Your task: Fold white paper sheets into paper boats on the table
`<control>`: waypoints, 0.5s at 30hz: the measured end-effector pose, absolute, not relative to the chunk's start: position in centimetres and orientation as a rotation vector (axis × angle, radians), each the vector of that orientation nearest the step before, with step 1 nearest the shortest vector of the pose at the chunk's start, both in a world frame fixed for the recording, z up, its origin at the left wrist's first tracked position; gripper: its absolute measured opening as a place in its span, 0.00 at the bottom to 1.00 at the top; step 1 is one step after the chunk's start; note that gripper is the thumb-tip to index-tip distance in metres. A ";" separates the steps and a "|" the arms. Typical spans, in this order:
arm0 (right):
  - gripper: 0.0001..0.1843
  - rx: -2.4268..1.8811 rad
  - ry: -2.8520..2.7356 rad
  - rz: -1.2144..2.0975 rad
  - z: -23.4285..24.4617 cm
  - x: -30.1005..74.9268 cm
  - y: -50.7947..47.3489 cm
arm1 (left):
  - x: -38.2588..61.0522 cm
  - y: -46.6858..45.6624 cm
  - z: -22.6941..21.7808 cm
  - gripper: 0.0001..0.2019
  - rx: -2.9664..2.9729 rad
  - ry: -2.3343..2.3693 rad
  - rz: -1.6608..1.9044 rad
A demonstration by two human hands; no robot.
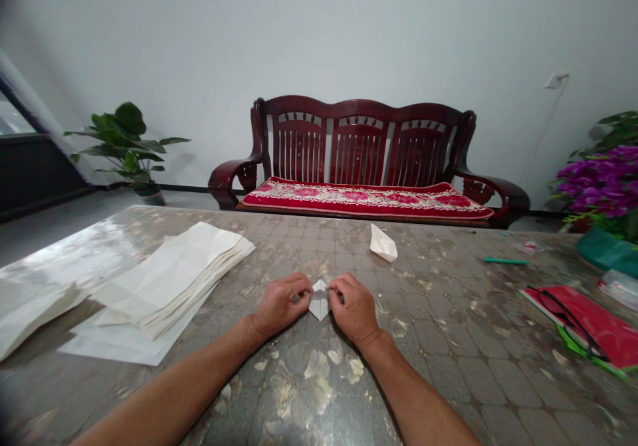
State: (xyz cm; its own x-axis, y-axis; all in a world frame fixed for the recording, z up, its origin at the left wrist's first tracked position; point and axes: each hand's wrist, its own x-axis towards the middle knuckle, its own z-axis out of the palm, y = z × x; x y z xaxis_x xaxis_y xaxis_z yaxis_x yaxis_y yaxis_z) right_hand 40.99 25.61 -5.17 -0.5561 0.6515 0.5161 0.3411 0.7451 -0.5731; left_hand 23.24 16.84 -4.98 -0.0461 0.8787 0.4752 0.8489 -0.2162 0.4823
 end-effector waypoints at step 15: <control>0.06 -0.760 -2.352 0.436 -4.9 40.9 25.3 | 23.4 16.8 -4.7 0.06 2.264 1.935 1.089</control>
State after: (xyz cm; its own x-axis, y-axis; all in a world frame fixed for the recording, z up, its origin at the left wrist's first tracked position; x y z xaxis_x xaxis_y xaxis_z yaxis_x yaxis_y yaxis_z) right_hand 40.88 25.31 -4.94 -0.6414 0.6154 0.4581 0.4105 0.7798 -0.4727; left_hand 23.41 16.79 -4.69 0.0197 0.8608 0.5085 0.8815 -0.2549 0.3975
